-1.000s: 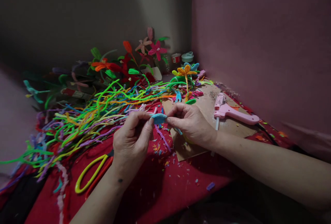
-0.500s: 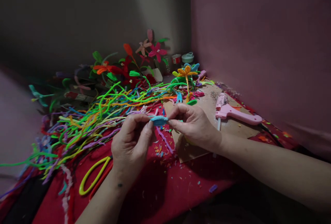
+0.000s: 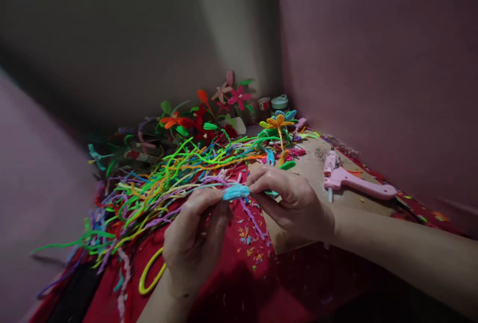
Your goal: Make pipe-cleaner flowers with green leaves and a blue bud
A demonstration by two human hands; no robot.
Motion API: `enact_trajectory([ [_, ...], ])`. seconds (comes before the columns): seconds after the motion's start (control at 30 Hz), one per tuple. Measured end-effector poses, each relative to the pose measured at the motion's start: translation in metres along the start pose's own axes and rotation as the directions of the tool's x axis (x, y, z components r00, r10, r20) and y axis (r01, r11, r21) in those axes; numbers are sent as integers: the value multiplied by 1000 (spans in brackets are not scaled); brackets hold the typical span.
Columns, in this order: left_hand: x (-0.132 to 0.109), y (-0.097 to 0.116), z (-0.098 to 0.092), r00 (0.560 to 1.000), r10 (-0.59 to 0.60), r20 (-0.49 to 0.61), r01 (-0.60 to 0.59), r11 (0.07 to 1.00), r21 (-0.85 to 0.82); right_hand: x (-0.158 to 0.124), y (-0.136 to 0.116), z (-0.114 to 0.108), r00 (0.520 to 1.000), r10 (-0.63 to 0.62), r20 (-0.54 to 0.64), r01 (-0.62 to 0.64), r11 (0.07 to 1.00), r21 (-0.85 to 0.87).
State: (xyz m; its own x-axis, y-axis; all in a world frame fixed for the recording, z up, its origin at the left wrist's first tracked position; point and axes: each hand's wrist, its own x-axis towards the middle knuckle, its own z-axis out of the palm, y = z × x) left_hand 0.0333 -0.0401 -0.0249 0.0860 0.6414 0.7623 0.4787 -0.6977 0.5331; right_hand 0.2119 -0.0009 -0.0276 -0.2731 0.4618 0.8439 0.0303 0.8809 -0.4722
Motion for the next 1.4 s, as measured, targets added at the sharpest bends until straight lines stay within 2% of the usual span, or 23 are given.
enact_trajectory([
  [0.1,1,-1,-4,998,63,16,-63,998,2,8,-2,1,999,-36,1,36,999,7],
  [0.2,1,-6,-6,999,40,1,-40,999,28,10,2,5,999,-28,15,28,1000,3],
  [0.33,1,-11,-6,998,-43,49,41,998,46,3,12,12,997,76,-19,-76,997,6],
  [0.43,1,-12,-4,998,-40,53,35,996,82,-2,16,14,991,125,-41,-124,991,41],
  [0.57,1,-8,-2,998,50,42,-55,990,133,-6,12,10,1000,25,-4,-25,1000,-6],
  [0.67,-1,-7,-2,995,87,42,-91,990,109,-8,9,6,1000,-1,8,2,998,-63],
  [0.77,-4,-6,0,998,39,53,-42,998,46,-9,8,4,1000,-21,0,21,995,-97],
  [0.93,-1,-2,0,990,-131,42,137,976,-171,-9,11,0,991,-135,-4,131,965,-226],
  [1.03,5,2,-3,984,-170,59,176,976,-129,-10,13,-3,987,-158,32,161,945,-286],
  [1.17,12,3,-8,984,-116,133,118,993,0,-11,14,-6,982,-179,67,191,930,-315],
  [1.4,17,0,-9,981,8,195,-30,994,109,-11,16,-5,977,-206,53,211,910,-356],
])
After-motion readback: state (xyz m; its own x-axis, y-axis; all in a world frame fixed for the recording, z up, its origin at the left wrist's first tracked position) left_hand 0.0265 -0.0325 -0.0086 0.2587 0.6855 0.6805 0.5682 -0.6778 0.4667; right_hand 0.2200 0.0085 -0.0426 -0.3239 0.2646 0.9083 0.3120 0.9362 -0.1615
